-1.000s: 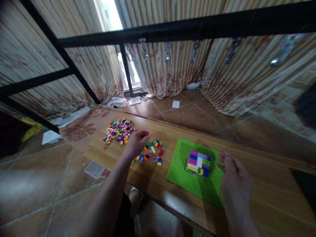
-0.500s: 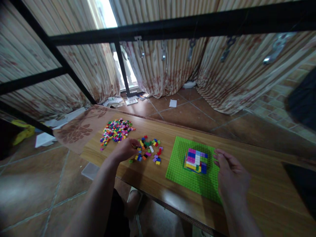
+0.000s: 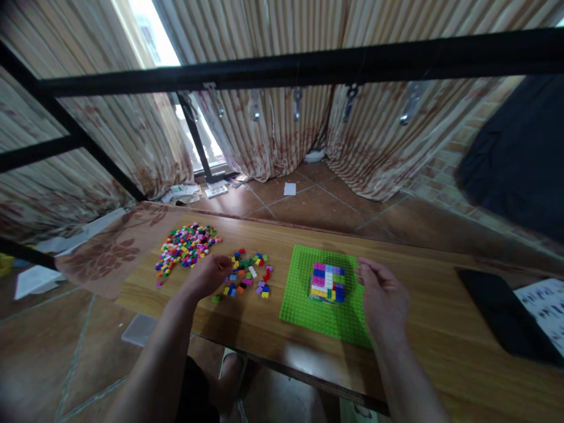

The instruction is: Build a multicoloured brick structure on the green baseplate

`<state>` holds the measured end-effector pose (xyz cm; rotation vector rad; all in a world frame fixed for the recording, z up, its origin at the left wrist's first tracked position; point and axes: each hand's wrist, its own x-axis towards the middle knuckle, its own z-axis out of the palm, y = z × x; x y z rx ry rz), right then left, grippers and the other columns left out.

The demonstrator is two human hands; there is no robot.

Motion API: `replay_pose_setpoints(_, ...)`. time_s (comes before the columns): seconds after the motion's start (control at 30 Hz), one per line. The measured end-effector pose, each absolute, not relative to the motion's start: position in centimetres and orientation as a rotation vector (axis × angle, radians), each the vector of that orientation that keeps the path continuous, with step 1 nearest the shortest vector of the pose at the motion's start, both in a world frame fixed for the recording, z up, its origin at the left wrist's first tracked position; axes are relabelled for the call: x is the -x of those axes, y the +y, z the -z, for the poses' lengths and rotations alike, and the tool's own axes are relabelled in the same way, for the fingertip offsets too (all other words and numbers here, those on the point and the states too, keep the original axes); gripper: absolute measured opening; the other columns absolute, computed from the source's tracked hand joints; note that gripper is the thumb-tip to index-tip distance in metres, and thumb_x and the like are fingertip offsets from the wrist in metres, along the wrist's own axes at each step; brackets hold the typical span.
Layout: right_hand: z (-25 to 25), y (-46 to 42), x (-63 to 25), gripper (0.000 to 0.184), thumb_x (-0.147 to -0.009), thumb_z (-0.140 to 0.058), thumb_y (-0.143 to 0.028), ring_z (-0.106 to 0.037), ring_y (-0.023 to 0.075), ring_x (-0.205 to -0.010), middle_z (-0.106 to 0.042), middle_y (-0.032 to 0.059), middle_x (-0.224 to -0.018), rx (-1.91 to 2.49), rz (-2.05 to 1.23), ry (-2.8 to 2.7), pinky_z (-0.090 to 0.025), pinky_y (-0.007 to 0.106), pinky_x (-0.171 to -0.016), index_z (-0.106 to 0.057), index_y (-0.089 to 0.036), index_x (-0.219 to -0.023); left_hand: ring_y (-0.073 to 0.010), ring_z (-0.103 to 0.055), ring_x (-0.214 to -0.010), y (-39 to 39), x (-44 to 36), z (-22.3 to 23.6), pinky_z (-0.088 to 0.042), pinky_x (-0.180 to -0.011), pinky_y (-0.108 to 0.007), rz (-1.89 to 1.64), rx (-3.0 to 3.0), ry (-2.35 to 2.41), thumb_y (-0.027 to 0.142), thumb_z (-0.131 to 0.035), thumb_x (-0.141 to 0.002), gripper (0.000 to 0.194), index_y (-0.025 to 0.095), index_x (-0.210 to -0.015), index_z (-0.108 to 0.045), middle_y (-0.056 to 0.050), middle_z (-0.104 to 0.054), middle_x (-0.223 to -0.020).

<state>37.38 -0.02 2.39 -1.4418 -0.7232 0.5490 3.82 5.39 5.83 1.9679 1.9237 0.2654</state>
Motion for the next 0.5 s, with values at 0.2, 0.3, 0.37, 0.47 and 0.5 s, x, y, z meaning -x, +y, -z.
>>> replay_pose_setpoints(0.2, -2.6, 0.1, -37.2, 0.025, -0.071, -0.067, -0.038, -0.064, 0.0161, -0.073, -0.069, 0.004, -0.087, 1.434, -0.556, -0.723, -0.053, 0.035, -0.076, -0.07, -0.019, -0.087, -0.0117, -0.05, -0.059, 5.6, -4.4, -6.5, -0.035, -0.055, -0.02, -0.553, -1.767, 1.632, 0.028, -0.055, -0.076, 0.02, 0.014, -0.07, -0.068, 0.001, -0.06, -0.06)
replay_pose_setpoints(0.3, -3.5, -0.3, -36.7, 0.024, -0.076, -0.063, -0.039, -0.065, 0.0192, -0.074, -0.07, 0.0047, -0.088, 1.462, -0.507, -0.775, -0.053, 0.039, -0.077, -0.069, -0.02, -0.089, -0.0094, -0.045, -0.057, 5.4, -4.9, -7.0, -0.034, -0.053, -0.019, -0.683, -1.6, 1.403, 0.038, -0.058, -0.075, 0.026, 0.013, -0.068, -0.064, 0.003, -0.056, -0.06)
replay_pose_setpoints(0.37, -4.6, -1.1, -35.8, 0.024, -0.082, -0.057, -0.04, -0.065, 0.0221, -0.078, -0.07, 0.0054, -0.091, 1.513, -0.391, -0.895, -0.052, 0.043, -0.079, -0.069, -0.022, -0.092, -0.0085, -0.044, -0.058, 5.1, -5.5, -7.5, -0.035, -0.054, -0.019, -0.74, -1.482, 1.311, 0.041, -0.063, -0.073, 0.028, 0.013, -0.069, -0.064, 0.003, -0.055, -0.061)
replay_pose_setpoints(0.47, -6.3, -2.4, -32.9, 0.017, -0.088, -0.054, -0.031, -0.064, 0.0226, -0.093, -0.069, 0.004, -0.097, 1.473, -0.122, -1.248, -0.049, 0.042, -0.087, -0.068, -0.026, -0.097, -0.0077, -0.046, -0.059, 4.3, -7.3, -8.1, -0.038, -0.056, -0.019, -0.788, -1.269, 1.18, 0.04, -0.07, -0.068, 0.028, 0.014, -0.075, -0.065, 0.002, -0.057, -0.066)
replay_pose_setpoints(0.5, -6.7, -2.7, -31.7, 0.016, -0.088, -0.055, -0.028, -0.064, 0.0211, -0.09, -0.069, 0.0032, -0.096, 1.394, -0.097, -1.356, -0.051, 0.04, -0.084, -0.067, -0.027, -0.098, -0.0075, -0.047, -0.059, 4.0, -8.0, -8.2, -0.039, -0.056, -0.019, -0.797, -1.19, 1.115, 0.039, -0.072, -0.067, 0.028, 0.014, -0.077, -0.065, 0.002, -0.058, -0.067)
